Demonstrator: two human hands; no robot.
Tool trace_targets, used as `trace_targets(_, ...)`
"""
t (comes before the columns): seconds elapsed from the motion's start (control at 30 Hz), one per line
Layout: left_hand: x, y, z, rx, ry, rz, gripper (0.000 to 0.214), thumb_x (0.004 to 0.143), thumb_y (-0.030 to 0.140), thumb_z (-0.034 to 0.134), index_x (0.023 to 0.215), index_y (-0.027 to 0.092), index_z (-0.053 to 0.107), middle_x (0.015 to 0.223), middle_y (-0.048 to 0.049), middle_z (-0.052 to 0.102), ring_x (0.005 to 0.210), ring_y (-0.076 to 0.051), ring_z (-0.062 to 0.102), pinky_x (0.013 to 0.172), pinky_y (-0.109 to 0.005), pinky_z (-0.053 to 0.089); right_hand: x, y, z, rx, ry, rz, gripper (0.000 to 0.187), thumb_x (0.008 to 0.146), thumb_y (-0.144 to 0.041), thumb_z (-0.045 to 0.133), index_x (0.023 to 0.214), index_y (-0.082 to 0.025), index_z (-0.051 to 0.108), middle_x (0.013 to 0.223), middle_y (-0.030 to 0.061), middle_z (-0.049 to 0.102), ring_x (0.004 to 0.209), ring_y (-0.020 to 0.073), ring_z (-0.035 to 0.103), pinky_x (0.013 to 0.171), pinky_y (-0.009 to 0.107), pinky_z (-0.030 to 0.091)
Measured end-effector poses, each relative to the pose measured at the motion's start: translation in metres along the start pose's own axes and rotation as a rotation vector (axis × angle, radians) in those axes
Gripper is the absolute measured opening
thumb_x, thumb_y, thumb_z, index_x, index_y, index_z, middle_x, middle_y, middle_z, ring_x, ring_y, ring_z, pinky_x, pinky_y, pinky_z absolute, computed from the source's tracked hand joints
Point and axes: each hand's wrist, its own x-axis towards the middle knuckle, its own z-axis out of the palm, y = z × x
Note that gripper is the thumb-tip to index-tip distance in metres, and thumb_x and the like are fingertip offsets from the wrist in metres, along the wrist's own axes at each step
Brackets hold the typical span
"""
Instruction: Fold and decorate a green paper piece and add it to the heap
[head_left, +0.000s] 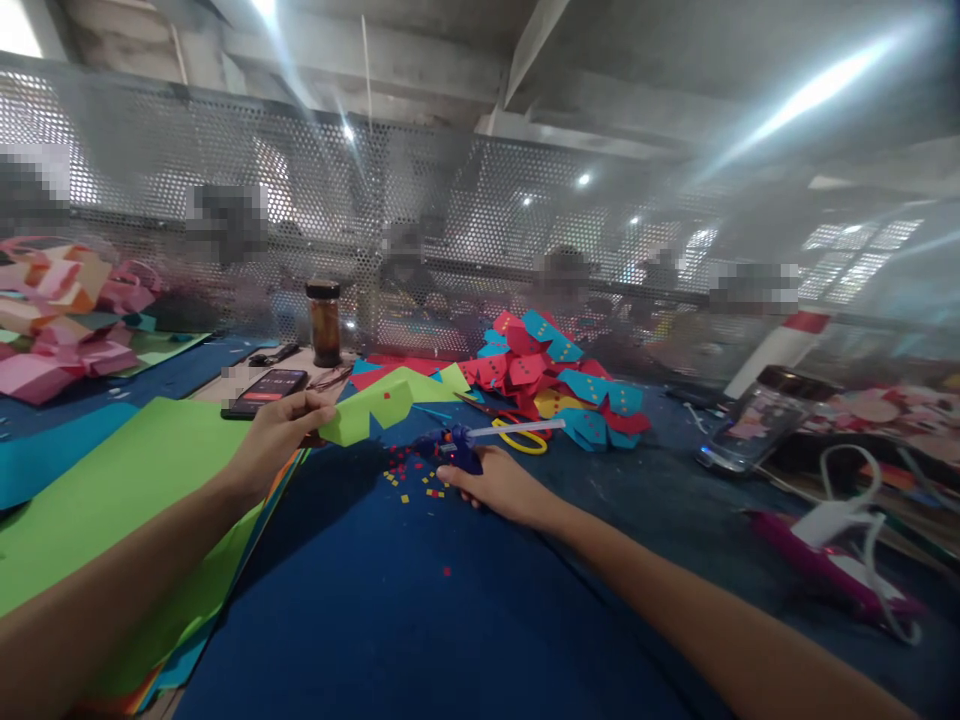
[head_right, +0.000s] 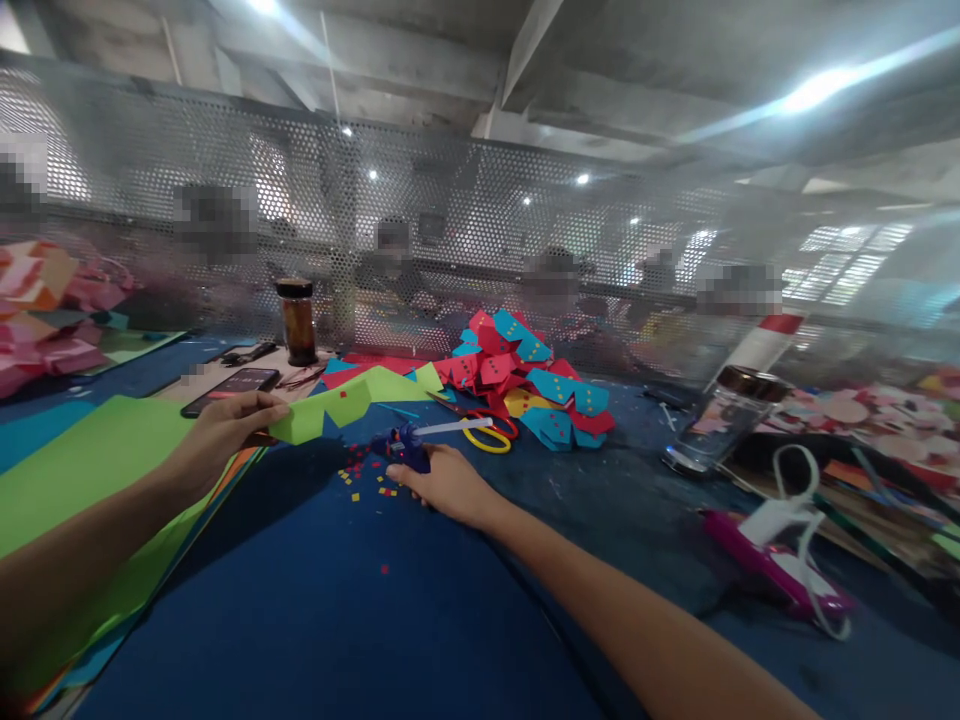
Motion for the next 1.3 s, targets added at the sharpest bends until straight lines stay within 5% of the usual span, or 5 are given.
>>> trace_targets(0.37,-0.0005,0.0007,0.0009,0.003,0.013,0.002,0.03,0.065,0.043,0.077,0.079,0.018,0.067,0.076,-0.001,0.068,0.07,-0.015,0.063,0.062,-0.024,0.051,-0.0023,-0.0082,0.0003,-0.086,-0.003,0.001,0.038,0.085,-0.054,0.056,0.075,-0.018,0.057,0.064,0.0032,0.065,0.055,0.0165,0.06,0.056,0.029,0.045)
trace_targets(1.3,-0.0009,-0.0002,0.0009,-0.001,-0.001,0.008,0.026,0.068,0.041,0.075,0.077,0.019,0.066,0.076,-0.0005,0.066,0.07,-0.015,0.062,0.063,-0.025,0.052,-0.0046,-0.0032,-0.0003,0.036,0.02,0.0,0.036,0.085,-0.052,0.058,0.087,-0.017,0.056,0.062,0.0005,0.061,0.05,0.0143,0.057,0.053,0.029,0.044)
